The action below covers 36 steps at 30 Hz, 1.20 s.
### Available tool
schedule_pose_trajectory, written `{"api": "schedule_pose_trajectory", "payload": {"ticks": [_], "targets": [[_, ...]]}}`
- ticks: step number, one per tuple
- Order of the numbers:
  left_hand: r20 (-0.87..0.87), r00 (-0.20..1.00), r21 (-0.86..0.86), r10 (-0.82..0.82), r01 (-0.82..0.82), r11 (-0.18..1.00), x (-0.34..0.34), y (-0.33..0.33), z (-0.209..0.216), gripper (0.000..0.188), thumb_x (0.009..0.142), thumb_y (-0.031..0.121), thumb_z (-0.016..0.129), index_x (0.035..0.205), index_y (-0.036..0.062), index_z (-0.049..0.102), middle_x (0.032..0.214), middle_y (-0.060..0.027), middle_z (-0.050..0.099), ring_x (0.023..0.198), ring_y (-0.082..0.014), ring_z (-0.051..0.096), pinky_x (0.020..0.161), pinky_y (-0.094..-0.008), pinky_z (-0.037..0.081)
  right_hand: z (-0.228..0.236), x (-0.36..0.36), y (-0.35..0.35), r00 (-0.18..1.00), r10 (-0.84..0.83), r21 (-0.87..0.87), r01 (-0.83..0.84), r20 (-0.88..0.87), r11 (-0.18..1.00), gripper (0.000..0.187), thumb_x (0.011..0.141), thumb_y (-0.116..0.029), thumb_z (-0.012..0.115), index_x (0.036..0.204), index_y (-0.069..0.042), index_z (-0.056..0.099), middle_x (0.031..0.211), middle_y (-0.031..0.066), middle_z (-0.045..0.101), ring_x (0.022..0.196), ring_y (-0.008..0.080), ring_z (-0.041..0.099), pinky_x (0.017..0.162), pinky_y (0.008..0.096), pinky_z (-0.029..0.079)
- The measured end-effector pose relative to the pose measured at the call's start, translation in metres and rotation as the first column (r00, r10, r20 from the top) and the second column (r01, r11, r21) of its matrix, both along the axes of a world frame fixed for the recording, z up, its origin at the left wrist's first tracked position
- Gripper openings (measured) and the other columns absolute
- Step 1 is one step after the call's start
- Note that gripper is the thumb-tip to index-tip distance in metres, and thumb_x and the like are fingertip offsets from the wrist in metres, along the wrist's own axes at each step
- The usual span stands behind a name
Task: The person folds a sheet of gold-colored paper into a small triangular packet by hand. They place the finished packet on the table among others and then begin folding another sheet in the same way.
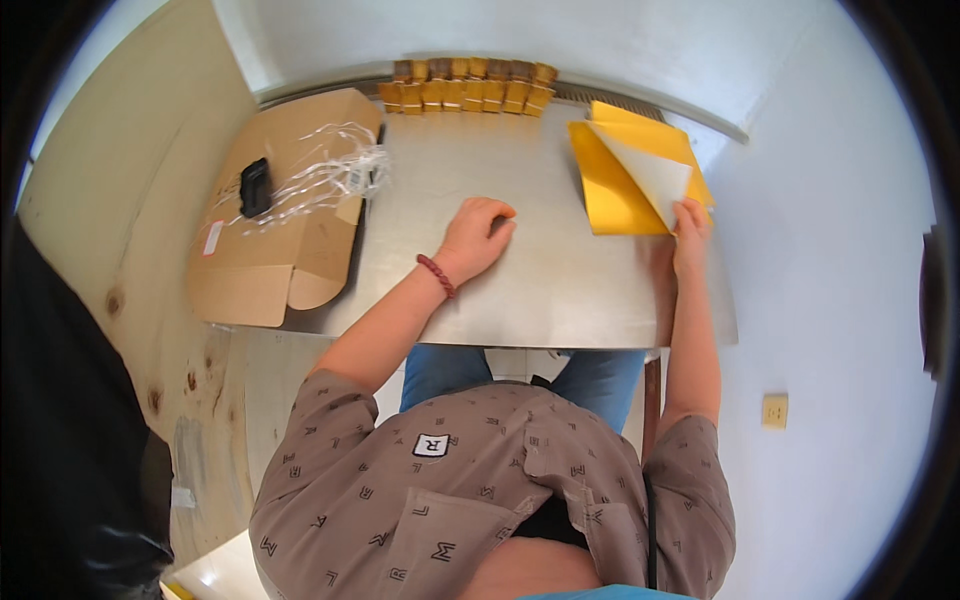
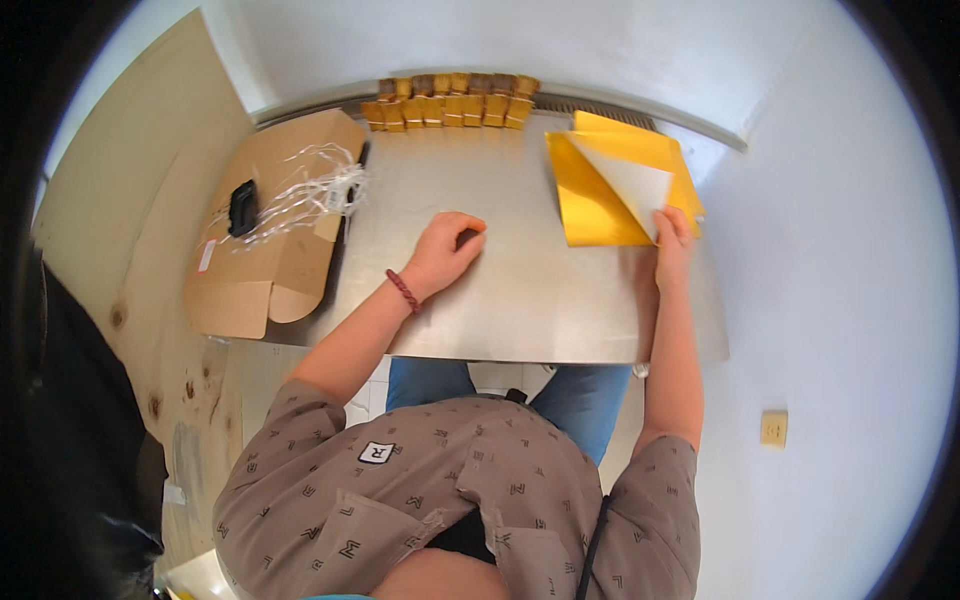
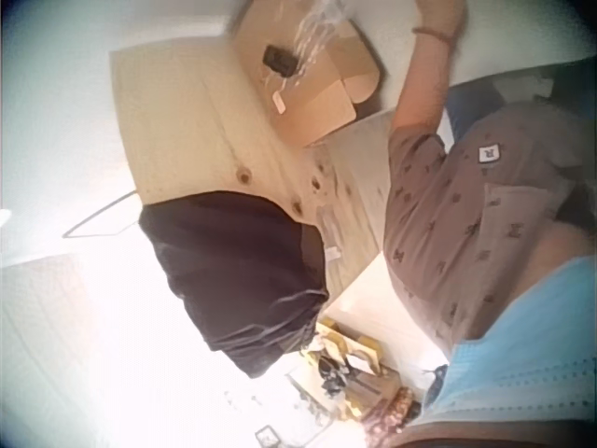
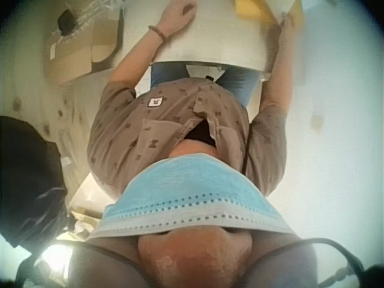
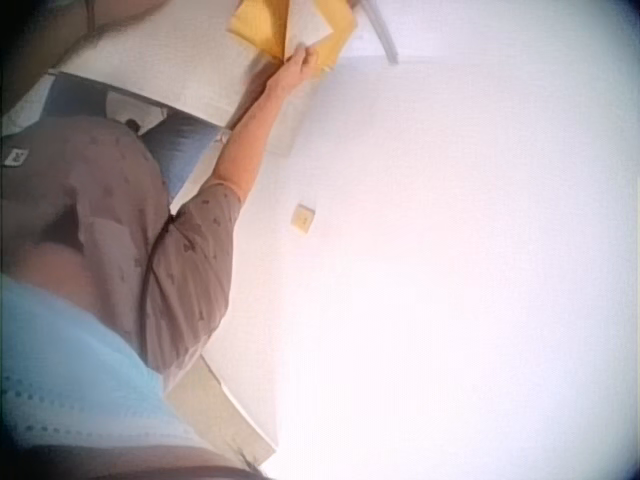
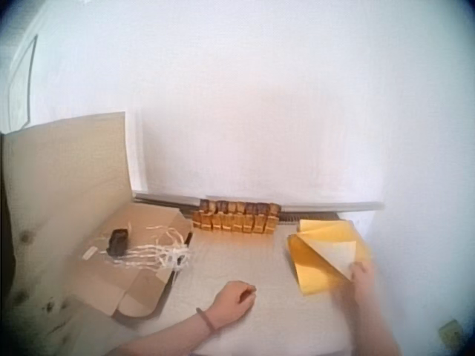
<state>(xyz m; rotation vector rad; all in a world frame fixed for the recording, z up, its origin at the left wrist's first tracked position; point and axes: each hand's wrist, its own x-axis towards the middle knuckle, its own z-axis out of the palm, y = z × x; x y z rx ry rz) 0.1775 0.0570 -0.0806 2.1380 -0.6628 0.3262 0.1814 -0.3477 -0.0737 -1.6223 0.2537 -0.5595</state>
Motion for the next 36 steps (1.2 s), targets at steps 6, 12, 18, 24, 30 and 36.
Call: {"api": "schedule_pose_trajectory", "payload": {"ticks": [6, 12, 18, 24, 30, 36], "targets": [[0.211, 0.977, 0.001, 0.037, -0.038, 0.999, -0.017, -0.016, 0.046, 0.056, 0.088, 0.019, 0.078, 0.137, 0.0027, 0.056, 0.14, -0.0183, 0.059, 0.134, -0.0396, 0.051, 0.113, -0.0467, 0.042, 0.05, -0.031, 0.038, 0.91, -0.144, -0.257, 0.257, 0.389, 0.931, 0.01, 0.099, -0.005, 0.066, 0.106, -0.001, 0.07, 0.101, 0.0016, 0.071, 0.101, 0.0139, 0.065, 0.094, 0.0313, 0.052], [0.473, 0.88, -0.045, 0.032, -0.013, 0.999, -0.041, -0.023, 0.105, 0.091, 0.081, 0.03, 0.088, 0.155, 0.0109, 0.04, 0.149, -0.0142, 0.056, 0.152, -0.0385, 0.033, 0.122, -0.0594, 0.028, 0.108, -0.094, 0.105, 0.841, 0.39, -0.855, 0.149, 0.374, 0.497, 0.017, 0.088, 0.007, 0.068, 0.103, -0.001, 0.07, 0.11, 0.0132, 0.075, 0.114, 0.0319, 0.069, 0.108, 0.0481, 0.051], [0.402, 0.889, 0.169, -0.219, 0.163, 0.972, -0.037, -0.006, 0.105, 0.036, 0.087, 0.017, 0.082, 0.121, 0.0109, 0.069, 0.127, -0.0073, 0.071, 0.133, -0.0341, 0.057, 0.118, -0.0567, 0.036, 0.11, -0.122, 0.127, 0.781, 0.552, -0.751, -0.171, 0.291, 0.638, 0.03, 0.084, 0.005, 0.069, 0.114, -0.001, 0.07, 0.12, 0.0124, 0.073, 0.119, 0.0281, 0.068, 0.108, 0.046, 0.049], [0.022, 0.994, -0.399, 0.103, -0.085, 0.913, -0.032, 0.005, 0.069, 0.014, 0.096, 0.01, 0.073, 0.109, 0.006, 0.071, 0.106, -0.0058, 0.075, 0.105, -0.0161, 0.068, 0.089, -0.0317, 0.055, 0.072, -0.109, 0.111, 0.973, 0.217, -0.474, -0.227, -0.076, 0.851, 0.055, 0.097, -0.022, 0.068, 0.146, -0.001, 0.056, 0.145, 0.0159, 0.062, 0.134, 0.0308, 0.057, 0.114, 0.0414, 0.042], [-0.023, 0.998, -0.83, 0.057, -0.051, 0.555, 0.0, 0.023, 0.063, 0.017, 0.104, 0.016, 0.067, 0.118, 0.0057, 0.067, 0.109, -0.0007, 0.071, 0.098, -0.0072, 0.065, 0.087, -0.0279, 0.055, 0.043, -0.121, 0.133, 0.937, 0.289, -0.525, -0.35, -0.198, 0.776, 0.076, 0.091, -0.037, 0.075, 0.152, -0.001, 0.049, 0.152, 0.0219, 0.053, 0.143, 0.0368, 0.045, 0.118, 0.0448, 0.037], [-0.138, 0.989, -0.977, -0.049, -0.127, 0.174, 0.009, 0.037, 0.072, 0.012, 0.105, 0.014, 0.063, 0.114, 0.0108, 0.057, 0.114, -0.0034, 0.068, 0.107, -0.0183, 0.067, 0.093, -0.0409, 0.057, 0.026, -0.117, 0.177, 0.9, 0.376, -0.768, -0.399, -0.222, 0.501, 0.078, 0.087, -0.041, 0.076, 0.15, -0.003, 0.05, 0.154, 0.0274, 0.046, 0.145, 0.0454, 0.039, 0.121, 0.05, 0.033]]}}
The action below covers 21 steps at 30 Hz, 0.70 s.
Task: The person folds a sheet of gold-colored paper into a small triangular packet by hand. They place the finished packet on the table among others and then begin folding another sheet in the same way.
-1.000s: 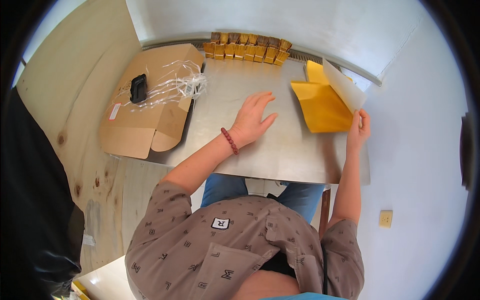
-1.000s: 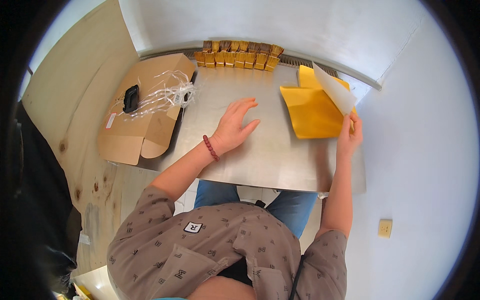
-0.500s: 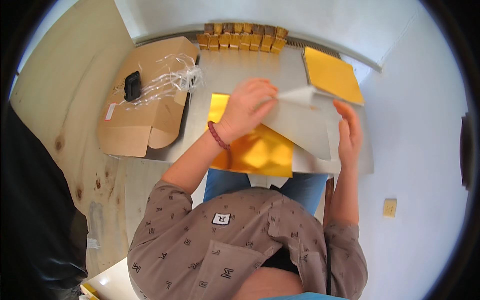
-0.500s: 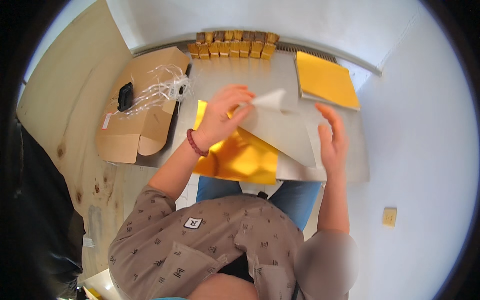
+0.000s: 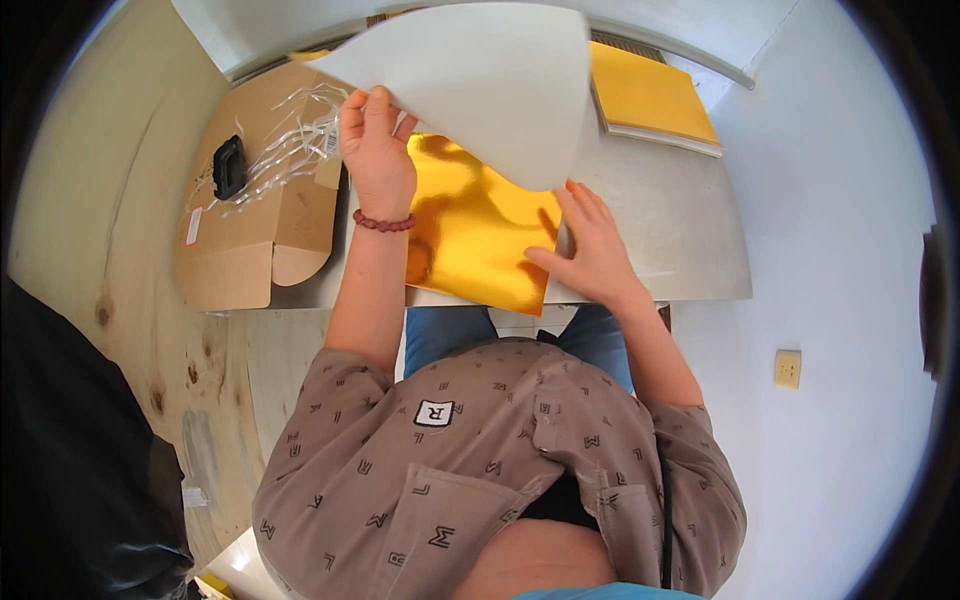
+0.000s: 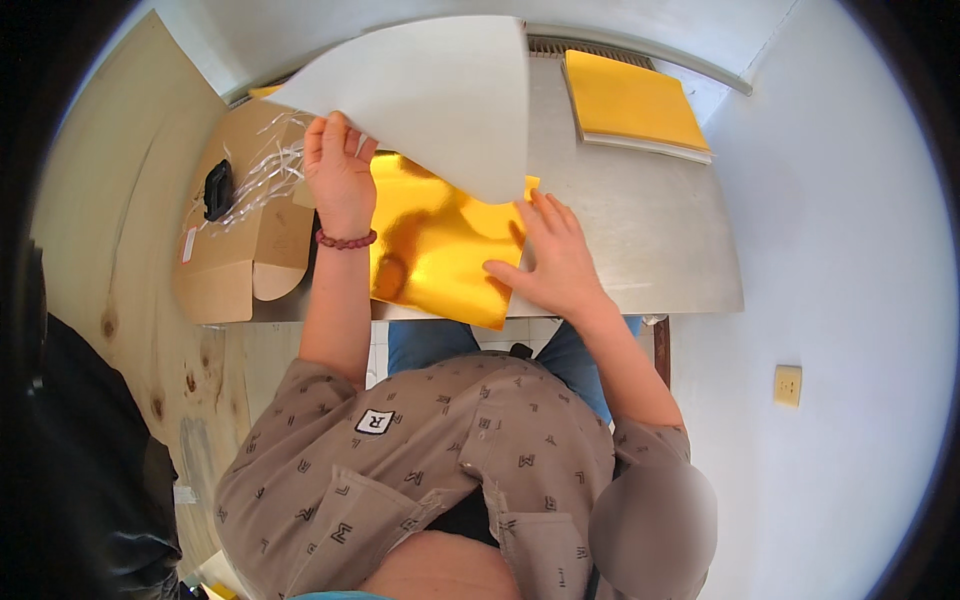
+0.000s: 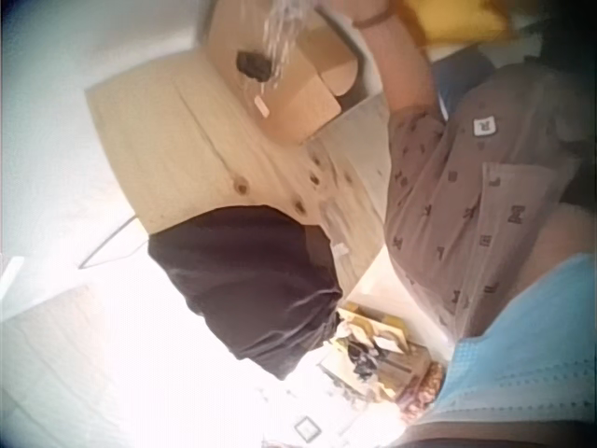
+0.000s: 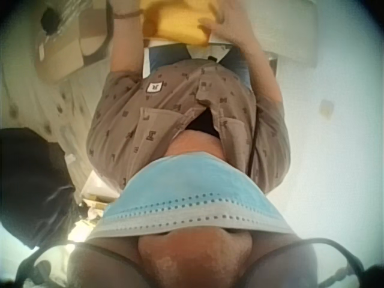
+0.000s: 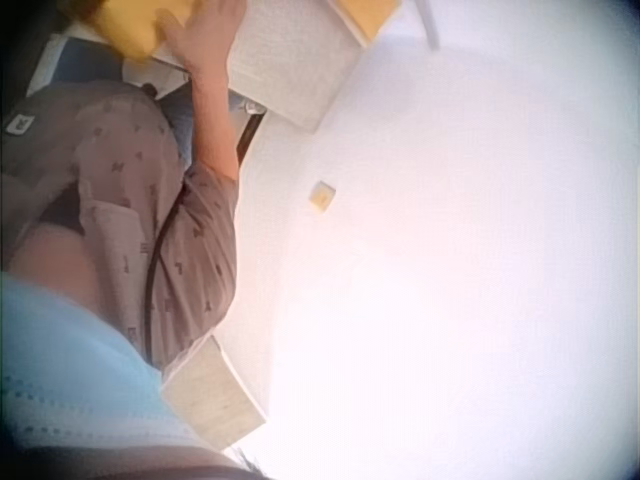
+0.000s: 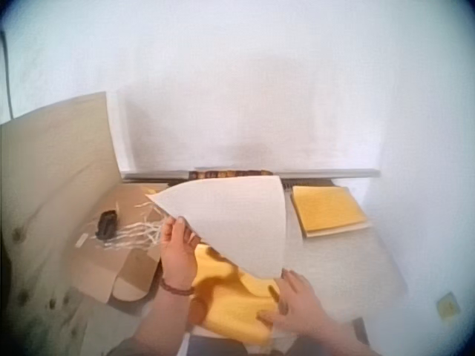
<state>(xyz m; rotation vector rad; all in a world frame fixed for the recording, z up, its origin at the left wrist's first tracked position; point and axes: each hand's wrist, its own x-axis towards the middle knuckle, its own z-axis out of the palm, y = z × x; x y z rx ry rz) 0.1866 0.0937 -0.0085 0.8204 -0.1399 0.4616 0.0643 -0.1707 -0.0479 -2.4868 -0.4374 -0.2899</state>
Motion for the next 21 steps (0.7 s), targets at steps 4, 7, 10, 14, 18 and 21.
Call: {"api": "schedule_pose_trajectory", "payload": {"ticks": [4, 7, 10, 14, 18, 21], "targets": [[0.061, 0.998, -0.114, 0.014, -0.007, 0.993, -0.008, 0.029, 0.015, 0.008, 0.106, 0.016, 0.062, 0.111, 0.0118, 0.058, 0.108, -0.0018, 0.068, 0.1, -0.0161, 0.066, 0.09, -0.0397, 0.056, -0.01, 0.004, 0.003, 0.997, 0.066, -0.21, -0.054, 0.05, 0.976, 0.077, 0.085, -0.048, 0.076, 0.147, -0.007, 0.055, 0.155, 0.0286, 0.044, 0.146, 0.0499, 0.035, 0.123, 0.058, 0.026], [0.113, 0.993, -0.08, 0.02, -0.011, 0.997, -0.025, 0.056, 0.026, 0.013, 0.109, 0.021, 0.058, 0.115, 0.0098, 0.06, 0.113, -0.0015, 0.07, 0.105, -0.0146, 0.066, 0.096, -0.0365, 0.054, -0.006, 0.007, -0.01, 0.994, 0.104, -0.202, -0.092, 0.046, 0.975, 0.068, 0.087, -0.045, 0.075, 0.143, -0.01, 0.059, 0.154, 0.026, 0.047, 0.146, 0.0486, 0.036, 0.123, 0.0594, 0.025], [-0.036, 0.996, -0.07, -0.076, 0.073, 0.995, -0.05, 0.07, 0.031, 0.02, 0.112, 0.024, 0.049, 0.115, 0.0087, 0.062, 0.118, -0.0015, 0.069, 0.107, -0.012, 0.065, 0.095, -0.0331, 0.053, -0.001, 0.008, -0.024, 0.994, 0.11, -0.148, -0.107, 0.009, 0.983, 0.052, 0.09, -0.035, 0.074, 0.137, -0.013, 0.065, 0.15, 0.0207, 0.054, 0.146, 0.0445, 0.04, 0.124, 0.0582, 0.025], [-0.142, 0.951, -0.089, -0.275, 0.265, 0.96, -0.08, 0.061, 0.024, 0.03, 0.114, 0.029, 0.041, 0.116, 0.0071, 0.062, 0.114, -0.0014, 0.068, 0.102, -0.0096, 0.063, 0.089, -0.0301, 0.053, 0.006, 0.017, -0.041, 0.991, 0.131, -0.052, -0.132, -0.038, 0.99, 0.035, 0.094, -0.017, 0.07, 0.129, -0.013, 0.071, 0.139, 0.0133, 0.065, 0.143, 0.0384, 0.047, 0.124, 0.056, 0.028], [-0.202, 0.919, 0.043, -0.339, 0.354, 0.934, -0.093, 0.056, 0.013, 0.031, 0.113, 0.03, 0.041, 0.118, 0.0073, 0.062, 0.108, -0.0001, 0.066, 0.095, -0.0079, 0.061, 0.085, -0.0281, 0.052, 0.018, 0.04, -0.07, 0.961, 0.131, -0.077, -0.115, 0.244, 0.99, 0.037, 0.092, -0.009, 0.07, 0.128, -0.013, 0.071, 0.139, 0.012, 0.065, 0.138, 0.0359, 0.053, 0.121, 0.0529, 0.035], [-0.256, 0.892, 0.034, -0.373, 0.394, 0.919, -0.091, 0.055, 0.003, 0.029, 0.113, 0.029, 0.043, 0.117, 0.007, 0.062, 0.106, 0.0001, 0.067, 0.093, -0.007, 0.061, 0.082, -0.0252, 0.051, 0.031, 0.066, -0.113, 0.934, 0.031, 0.01, -0.037, 0.356, 0.999, 0.035, 0.094, -0.008, 0.069, 0.129, -0.011, 0.071, 0.139, 0.0129, 0.065, 0.138, 0.0336, 0.054, 0.118, 0.0471, 0.04]]}}
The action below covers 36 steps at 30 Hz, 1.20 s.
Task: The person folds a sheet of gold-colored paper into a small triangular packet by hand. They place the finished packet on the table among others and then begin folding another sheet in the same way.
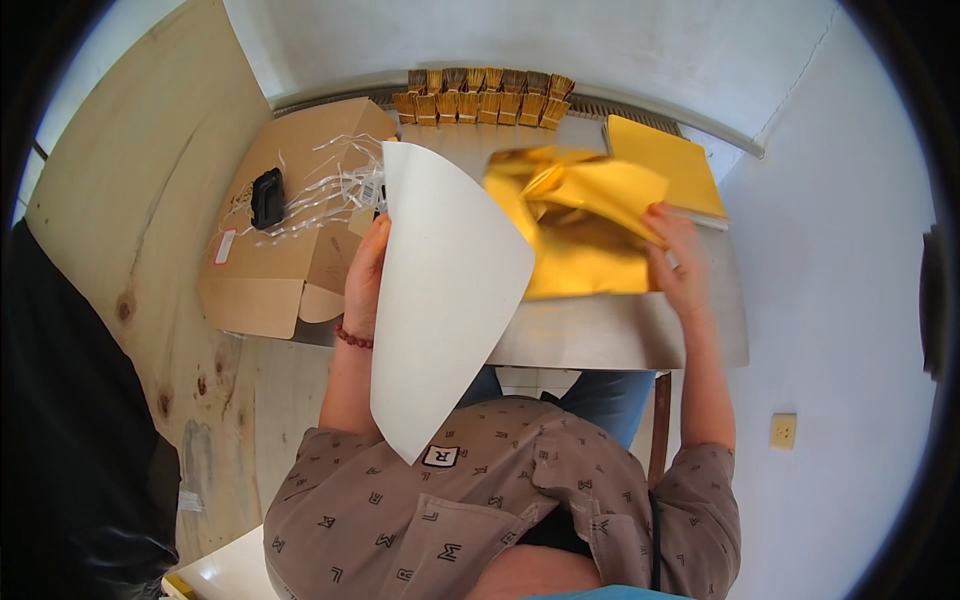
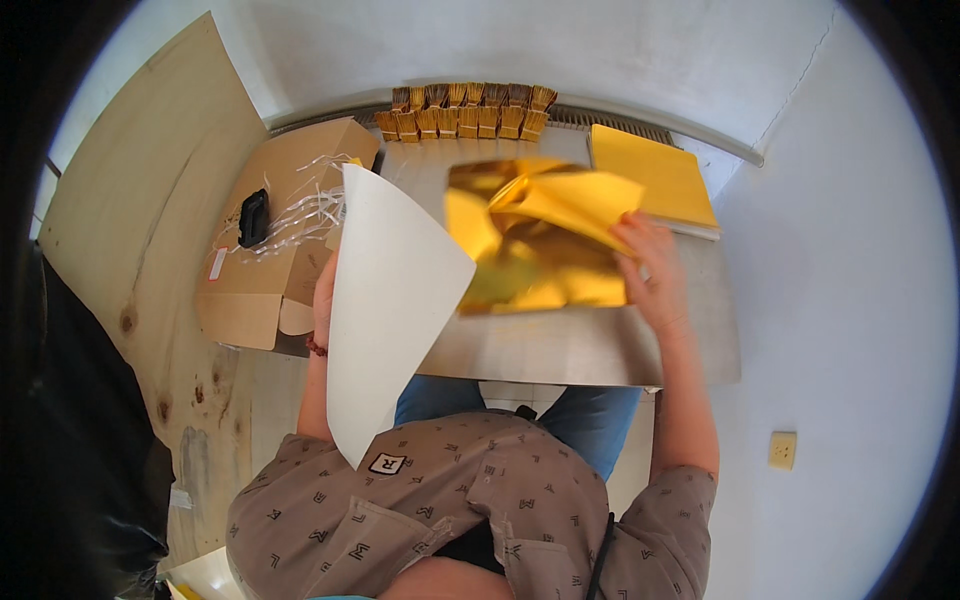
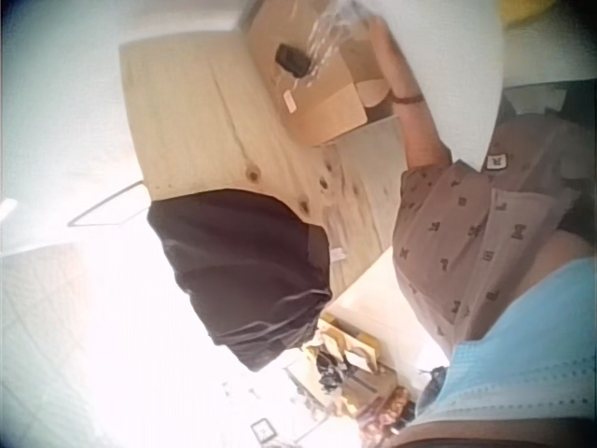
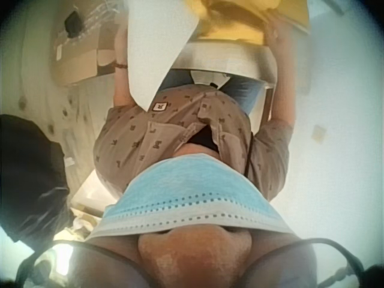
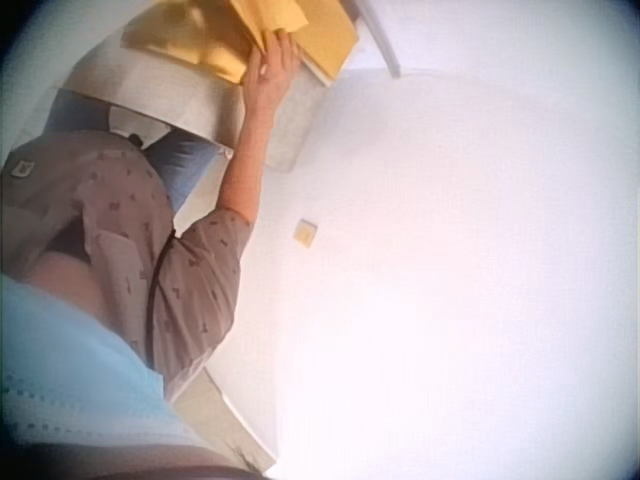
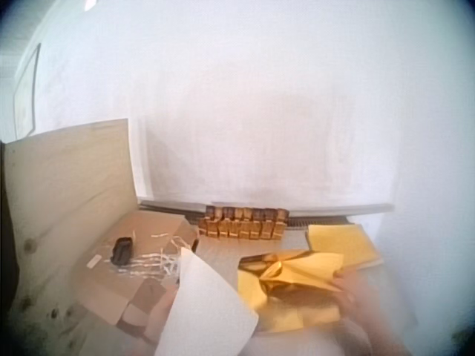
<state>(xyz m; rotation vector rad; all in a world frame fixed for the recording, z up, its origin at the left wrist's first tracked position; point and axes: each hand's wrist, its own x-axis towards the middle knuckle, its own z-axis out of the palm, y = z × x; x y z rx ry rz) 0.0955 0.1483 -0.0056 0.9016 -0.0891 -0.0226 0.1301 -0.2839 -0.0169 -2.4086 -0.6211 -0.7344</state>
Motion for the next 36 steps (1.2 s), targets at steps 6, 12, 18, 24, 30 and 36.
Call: {"api": "schedule_pose_trajectory", "payload": {"ticks": [6, 12, 18, 24, 30, 36], "targets": [[-0.029, 0.993, -0.123, -0.119, 0.114, 0.986, 0.005, -0.015, -0.021, 0.022, 0.111, 0.022, 0.051, 0.12, 0.0052, 0.063, 0.106, -0.0005, 0.07, 0.093, -0.0069, 0.065, 0.082, -0.025, 0.054, -0.011, 0.066, -0.089, 0.936, -0.348, 0.089, 0.343, 0.045, 0.935, 0.033, 0.099, -0.014, 0.067, 0.131, -0.008, 0.069, 0.138, 0.0163, 0.065, 0.133, 0.0345, 0.057, 0.113, 0.0413, 0.044], [-0.098, 0.979, -0.142, -0.177, 0.162, 0.977, 0.011, -0.027, -0.03, 0.019, 0.108, 0.019, 0.058, 0.121, 0.0058, 0.064, 0.103, 0.0006, 0.072, 0.092, -0.006, 0.067, 0.081, -0.0236, 0.056, -0.038, 0.101, -0.13, 0.827, -0.529, -0.049, 0.53, -0.192, 0.847, 0.041, 0.098, -0.026, 0.069, 0.134, -0.005, 0.066, 0.135, 0.0198, 0.066, 0.127, 0.0371, 0.06, 0.108, 0.0432, 0.048], [-0.099, 0.982, -0.05, -0.161, 0.157, 0.986, 0.012, -0.024, -0.032, 0.02, 0.109, 0.019, 0.055, 0.124, 0.0064, 0.062, 0.103, 0.0016, 0.07, 0.091, -0.0052, 0.066, 0.08, -0.0233, 0.055, -0.015, 0.06, -0.068, 0.889, -0.439, 0.043, 0.438, 0.13, 0.898, 0.053, 0.099, -0.024, 0.069, 0.143, 0.001, 0.056, 0.138, 0.0218, 0.064, 0.126, 0.0351, 0.063, 0.11, 0.0438, 0.047], [-0.101, 0.979, 0.009, -0.175, 0.176, 0.984, 0.021, -0.045, -0.026, 0.021, 0.109, 0.024, 0.058, 0.124, 0.0096, 0.062, 0.101, 0.0072, 0.066, 0.088, -0.0018, 0.061, 0.08, -0.0202, 0.05, -0.034, -0.022, 0.061, 0.727, 0.52, 0.743, -0.02, -0.449, 0.669, 0.051, 0.106, -0.022, 0.057, 0.152, 0.0, 0.05, 0.143, 0.0123, 0.062, 0.135, 0.0215, 0.054, 0.115, 0.0361, 0.041], [-0.099, 0.986, -0.005, -0.137, 0.137, 0.991, 0.018, -0.05, -0.025, 0.02, 0.109, 0.023, 0.055, 0.12, 0.0066, 0.06, 0.103, 0.001, 0.065, 0.09, -0.0053, 0.06, 0.08, -0.0224, 0.05, -0.044, -0.053, 0.094, 0.551, 0.67, 0.866, 0.371, -0.497, 0.336, 0.055, 0.108, -0.027, 0.056, 0.155, -0.002, 0.044, 0.151, 0.0102, 0.055, 0.137, 0.0247, 0.054, 0.116, 0.041, 0.042], [0.086, 0.95, 0.406, 0.301, -0.309, 0.86, 0.03, -0.048, -0.035, 0.02, 0.109, 0.023, 0.055, 0.114, 0.0033, 0.058, 0.104, -0.0022, 0.064, 0.088, -0.0082, 0.059, 0.079, -0.0248, 0.051, -0.049, -0.065, 0.115, 0.376, 0.917, 0.979, 0.193, -0.131, 0.061, 0.087, 0.101, -0.07, 0.047, 0.153, 0.0, 0.044, 0.154, 0.0136, 0.051, 0.14, 0.029, 0.051, 0.117, 0.0467, 0.041]]}}
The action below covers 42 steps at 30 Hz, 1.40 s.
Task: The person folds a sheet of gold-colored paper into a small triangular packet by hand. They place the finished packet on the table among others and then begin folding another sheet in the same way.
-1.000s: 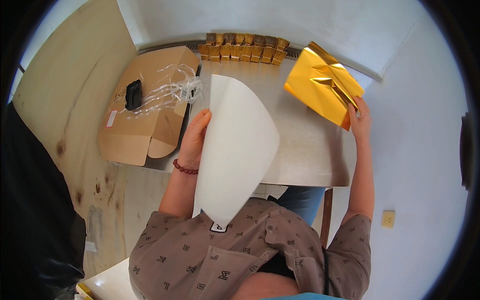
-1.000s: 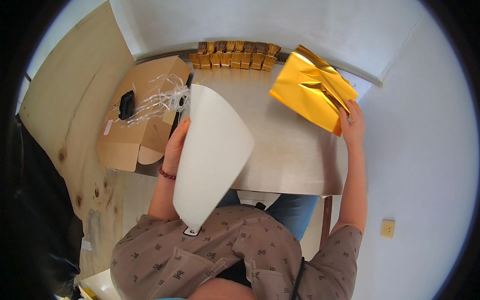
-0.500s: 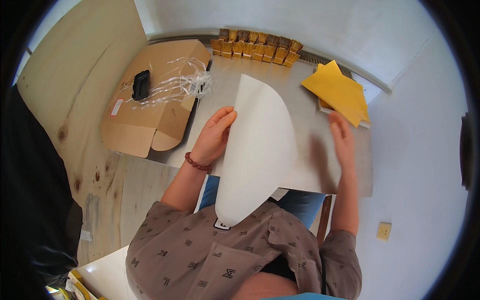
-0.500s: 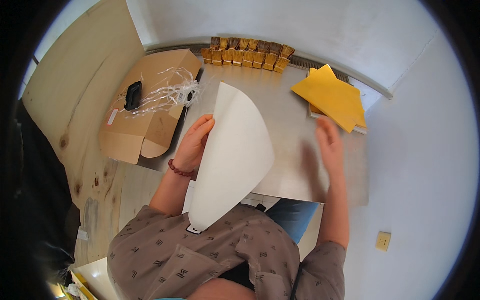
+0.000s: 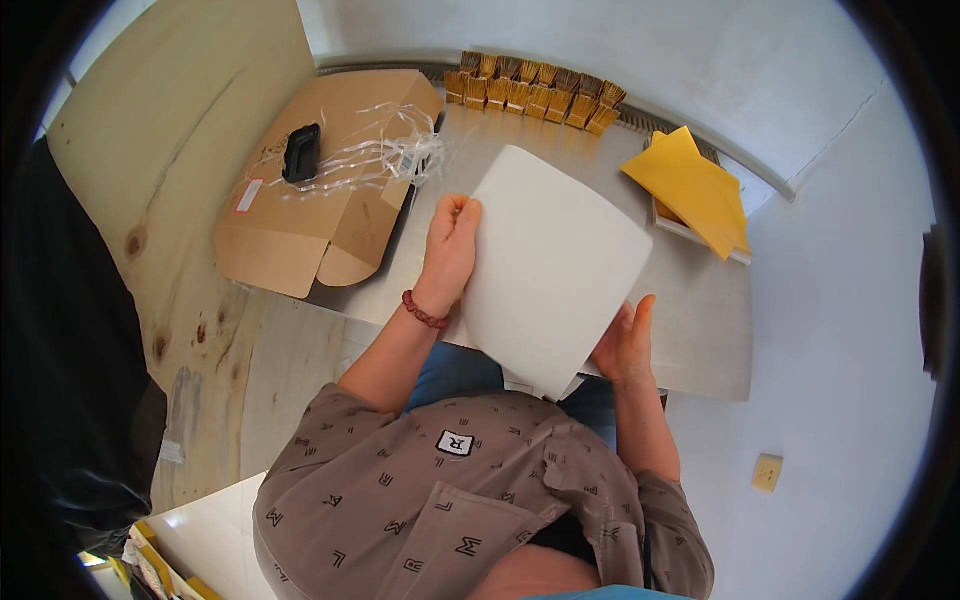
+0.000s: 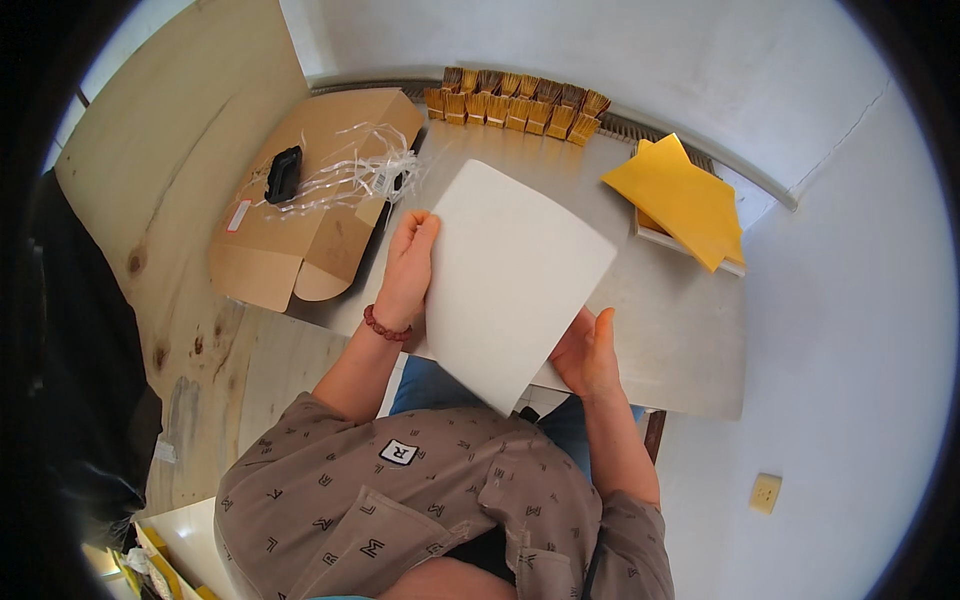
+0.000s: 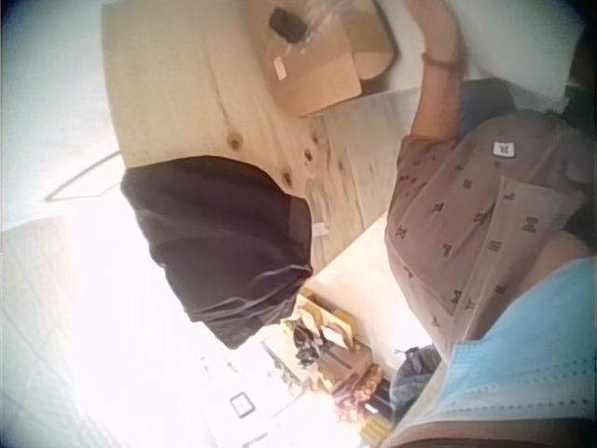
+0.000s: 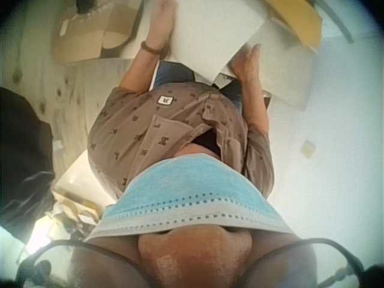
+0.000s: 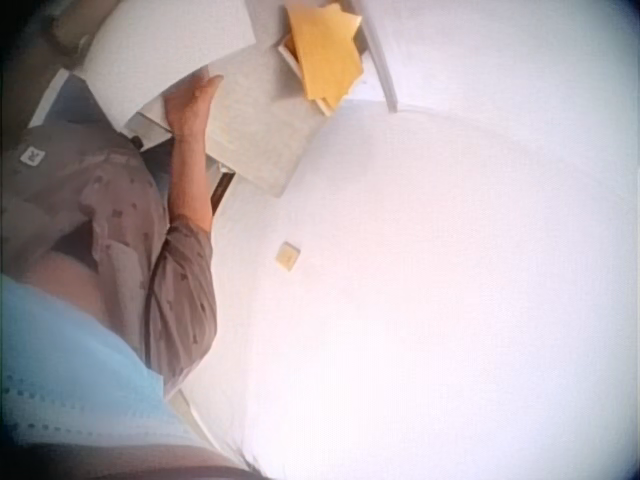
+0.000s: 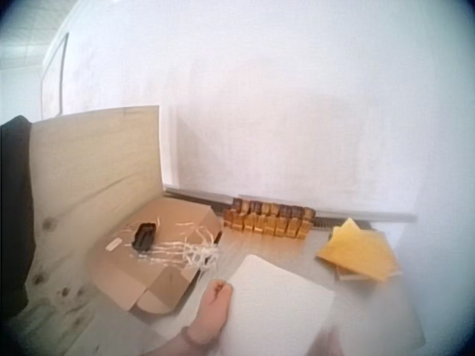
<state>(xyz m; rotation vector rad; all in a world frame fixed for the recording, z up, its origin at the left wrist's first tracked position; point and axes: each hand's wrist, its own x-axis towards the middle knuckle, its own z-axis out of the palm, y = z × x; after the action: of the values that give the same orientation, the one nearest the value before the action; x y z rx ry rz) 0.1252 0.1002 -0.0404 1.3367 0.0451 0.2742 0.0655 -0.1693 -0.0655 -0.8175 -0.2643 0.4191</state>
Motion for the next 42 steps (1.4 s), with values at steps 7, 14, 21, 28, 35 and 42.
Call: {"api": "schedule_pose_trajectory", "payload": {"ticks": [7, 14, 21, 28, 35, 42], "targets": [[0.036, 0.999, 0.587, -0.018, -0.006, 0.809, -0.018, 0.006, 0.018, 0.053, 0.099, 0.028, 0.068, 0.138, -0.0004, 0.047, 0.124, -0.0208, 0.064, 0.099, -0.0208, 0.064, 0.076, -0.0352, 0.055, 0.024, 0.008, 0.007, 0.967, -0.253, -0.411, 0.225, -0.014, 0.884, 0.05, 0.096, -0.014, 0.073, 0.14, 0.001, 0.057, 0.129, 0.0097, 0.069, 0.115, 0.0182, 0.066, 0.1, 0.0359, 0.053], [0.347, 0.869, 0.871, -0.353, -0.159, 0.465, -0.048, 0.016, 0.04, 0.061, 0.087, 0.027, 0.082, 0.138, 0.0044, 0.057, 0.15, -0.0193, 0.051, 0.138, -0.0362, 0.051, 0.111, -0.0457, 0.044, 0.032, 0.04, -0.039, 0.908, -0.382, -0.682, 0.39, 0.172, 0.618, 0.053, 0.093, -0.004, 0.07, 0.144, 0.001, 0.054, 0.119, 0.0115, 0.073, 0.108, 0.0157, 0.069, 0.094, 0.0343, 0.056], [-0.095, 0.724, 0.985, -0.683, 0.166, 0.038, -0.065, -0.003, 0.007, 0.09, 0.074, 0.032, 0.091, 0.147, 0.0054, 0.047, 0.154, -0.015, 0.046, 0.147, -0.0361, 0.041, 0.121, -0.0523, 0.033, 0.017, 0.018, -0.057, 0.518, -0.115, -0.53, 0.832, 0.848, -0.161, 0.063, 0.089, -0.013, 0.076, 0.147, -0.003, 0.052, 0.143, 0.02, 0.06, 0.136, 0.0319, 0.054, 0.112, 0.0433, 0.044], [-0.048, 0.691, 0.983, -0.721, 0.16, 0.088, -0.068, 0.006, 0.002, 0.076, 0.074, 0.022, 0.088, 0.14, 0.0061, 0.054, 0.148, -0.0133, 0.053, 0.144, -0.0352, 0.044, 0.119, -0.0514, 0.035, 0.033, -0.033, -0.068, 0.646, 0.372, -0.716, 0.693, 0.667, 0.082, 0.066, 0.079, -0.027, 0.085, 0.138, -0.008, 0.061, 0.152, 0.0148, 0.052, 0.146, 0.0363, 0.044, 0.124, 0.0553, 0.029], [-0.016, 0.661, 0.974, -0.75, 0.179, 0.137, -0.076, 0.018, 0.005, 0.045, 0.084, 0.018, 0.079, 0.125, 0.0088, 0.062, 0.138, -0.006, 0.062, 0.138, -0.0303, 0.051, 0.114, -0.0466, 0.04, 0.044, -0.065, -0.061, 0.667, 0.484, -0.761, 0.649, 0.566, -0.004, 0.072, 0.075, -0.024, 0.087, 0.141, -0.01, 0.06, 0.154, 0.0124, 0.051, 0.148, 0.0339, 0.041, 0.126, 0.0574, 0.023], [-0.024, 0.675, 0.964, -0.738, 0.211, 0.162, -0.079, 0.022, 0.011, 0.046, 0.082, 0.016, 0.082, 0.125, 0.0106, 0.066, 0.136, -0.0066, 0.065, 0.136, -0.0271, 0.055, 0.113, -0.0453, 0.043, 0.038, -0.064, -0.067, 0.667, 0.456, -0.76, 0.649, 0.589, 0.033, 0.058, 0.079, -0.013, 0.08, 0.135, -0.011, 0.065, 0.152, 0.0093, 0.054, 0.147, 0.031, 0.043, 0.126, 0.0573, 0.024]]}}
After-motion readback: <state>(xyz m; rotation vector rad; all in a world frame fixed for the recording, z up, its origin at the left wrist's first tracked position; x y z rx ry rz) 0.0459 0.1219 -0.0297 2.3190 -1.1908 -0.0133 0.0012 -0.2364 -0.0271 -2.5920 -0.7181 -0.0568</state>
